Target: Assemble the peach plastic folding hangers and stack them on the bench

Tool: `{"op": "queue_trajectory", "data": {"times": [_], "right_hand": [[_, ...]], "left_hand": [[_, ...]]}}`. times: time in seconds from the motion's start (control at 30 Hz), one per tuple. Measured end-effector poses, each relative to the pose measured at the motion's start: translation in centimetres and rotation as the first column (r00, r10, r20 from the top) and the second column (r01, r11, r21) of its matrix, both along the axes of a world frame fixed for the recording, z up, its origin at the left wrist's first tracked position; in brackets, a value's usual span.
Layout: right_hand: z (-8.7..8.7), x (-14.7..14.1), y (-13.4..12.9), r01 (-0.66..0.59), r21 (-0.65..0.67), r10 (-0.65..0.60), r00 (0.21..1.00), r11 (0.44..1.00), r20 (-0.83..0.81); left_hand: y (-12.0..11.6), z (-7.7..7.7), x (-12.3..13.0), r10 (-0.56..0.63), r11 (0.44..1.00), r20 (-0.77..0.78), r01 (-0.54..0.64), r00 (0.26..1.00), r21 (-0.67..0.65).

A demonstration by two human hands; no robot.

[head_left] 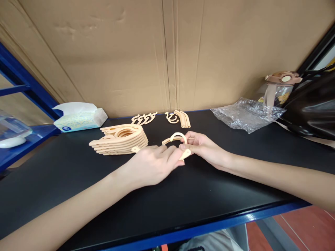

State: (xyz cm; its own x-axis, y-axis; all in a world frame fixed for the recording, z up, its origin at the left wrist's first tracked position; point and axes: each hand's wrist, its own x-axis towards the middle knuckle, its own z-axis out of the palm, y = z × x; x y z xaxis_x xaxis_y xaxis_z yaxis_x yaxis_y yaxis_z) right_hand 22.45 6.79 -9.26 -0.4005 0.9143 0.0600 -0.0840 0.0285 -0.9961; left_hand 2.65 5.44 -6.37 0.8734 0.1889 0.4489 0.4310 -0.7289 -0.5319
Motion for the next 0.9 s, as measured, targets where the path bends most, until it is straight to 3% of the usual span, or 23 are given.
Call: {"op": "queue_trajectory", "data": {"times": [0.17, 0.37, 0.5, 0.67, 0.9], "right_hand": [[0.4, -0.1, -0.3, -0.021, 0.043, 0.022, 1.0, 0.999, -0.022], [-0.1, 0.7, 0.6, 0.012, 0.06, -0.011, 1.0, 0.998, -0.015], [-0.3, 0.6, 0.6, 0.017, 0.061, -0.018, 1.0, 0.998, 0.023], [0.1, 0.5, 0.4, 0.001, 0.06, -0.002, 1.0, 0.998, 0.023], [0.4, 0.5, 0.3, -0.107, 0.047, 0.103, 0.992, 0.993, 0.074]], "left_hand": [[-0.9, 1.0, 0.2, -0.032, 0.999, 0.019, 0.033, 0.999, -0.019], [0.6, -0.3, -0.7, 0.207, 0.946, 0.053, -0.187, 0.977, -0.264], [0.5, -0.9, -0.4, 0.195, 0.932, 0.132, -0.142, 0.972, -0.334], [0.0, -0.8, -0.1, 0.147, 0.94, 0.181, -0.081, 0.972, -0.332], [0.2, -0.7, -0.3, 0.249, 0.904, 0.229, -0.141, 0.941, -0.405]]}}
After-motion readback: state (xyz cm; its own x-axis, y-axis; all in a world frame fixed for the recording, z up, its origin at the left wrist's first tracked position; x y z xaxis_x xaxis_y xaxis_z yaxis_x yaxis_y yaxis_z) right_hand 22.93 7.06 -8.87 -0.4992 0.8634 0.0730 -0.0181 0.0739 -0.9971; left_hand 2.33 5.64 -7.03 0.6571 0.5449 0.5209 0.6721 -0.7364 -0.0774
